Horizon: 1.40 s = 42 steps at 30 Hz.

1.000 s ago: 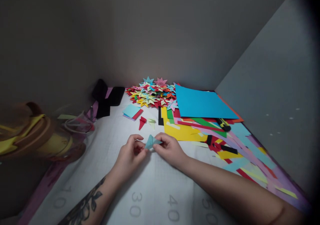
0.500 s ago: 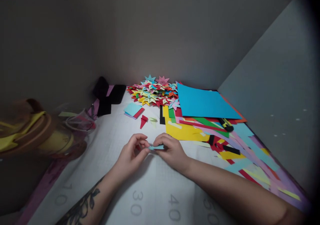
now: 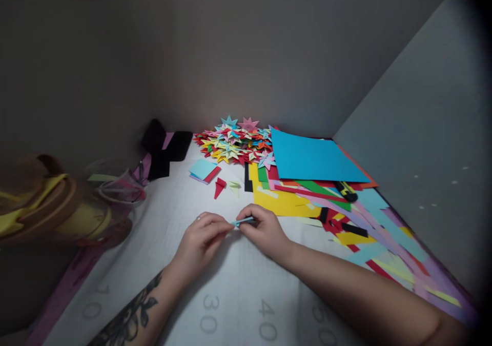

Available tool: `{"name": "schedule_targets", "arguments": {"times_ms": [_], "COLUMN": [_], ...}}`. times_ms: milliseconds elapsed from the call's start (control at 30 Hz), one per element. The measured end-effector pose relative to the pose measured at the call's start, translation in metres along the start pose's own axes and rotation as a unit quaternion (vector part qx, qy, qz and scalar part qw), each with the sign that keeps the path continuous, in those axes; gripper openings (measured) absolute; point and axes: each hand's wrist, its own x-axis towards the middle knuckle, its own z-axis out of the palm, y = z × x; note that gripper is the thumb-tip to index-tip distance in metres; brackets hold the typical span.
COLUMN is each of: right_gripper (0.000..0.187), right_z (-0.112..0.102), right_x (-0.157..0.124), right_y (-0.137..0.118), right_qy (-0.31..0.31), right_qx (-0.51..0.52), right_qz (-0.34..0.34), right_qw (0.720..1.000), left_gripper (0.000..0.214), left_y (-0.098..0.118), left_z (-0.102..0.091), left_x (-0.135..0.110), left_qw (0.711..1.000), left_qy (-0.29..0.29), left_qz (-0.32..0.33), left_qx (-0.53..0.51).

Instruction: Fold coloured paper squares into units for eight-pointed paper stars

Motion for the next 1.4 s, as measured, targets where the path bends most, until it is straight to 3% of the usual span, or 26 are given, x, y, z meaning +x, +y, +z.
{"name": "schedule_targets", "arguments": {"times_ms": [200,433,700,933,1133,1267,1400], "right_gripper": [0.007,0.005,0.010,0.015,0.018,0.028,0.026], "right_z": [0.0004,0.0003,0.0043,0.0034,0.0031,0.0035,0.0057], "right_x": [0.0033,0.0030,0.0007,0.0005,-0.0018,-0.0012,-0.0013], "right_y": [0.0015,-0.0001,-0.0023,-0.0045,-0.0070,-0.0052,-0.0001], "right_qy": [-0.022,-0.039,-0.062,-0.063,-0.080,-0.073,-0.055], "right_qx": [0.086,0.135,0.219,0.197,0.247,0.260,0.280], "right_qz": [0.077,0.072,0.125,0.084,0.095,0.106,0.106], "right_qw": [0.993,0.988,0.966,0.975,0.961,0.957,0.952], "left_gripper": [0.029,0.026,0.025,0.029,0.027,0.027,0.027], "left_y": [-0.0010,-0.0003,0.0023,0.0004,-0.0014,-0.0041,-0.0043], "left_z": [0.0006,0.0013,-0.0003,-0.0003,-0.0007,0.0004,0.0020], "left_x": [-0.0012,-0.0024,-0.0023,-0.0011,-0.0022,-0.0017,-0.0009], "left_qw": [0.998,0.999,0.994,0.994,0.996,0.995,0.994], "left_qy": [0.008,0.035,0.062,0.041,0.042,0.044,0.029], "left_qz": [0.046,0.016,0.074,0.089,0.069,0.087,0.100], "left_qx": [0.041,0.031,0.053,0.040,0.032,0.023,0.035]}}
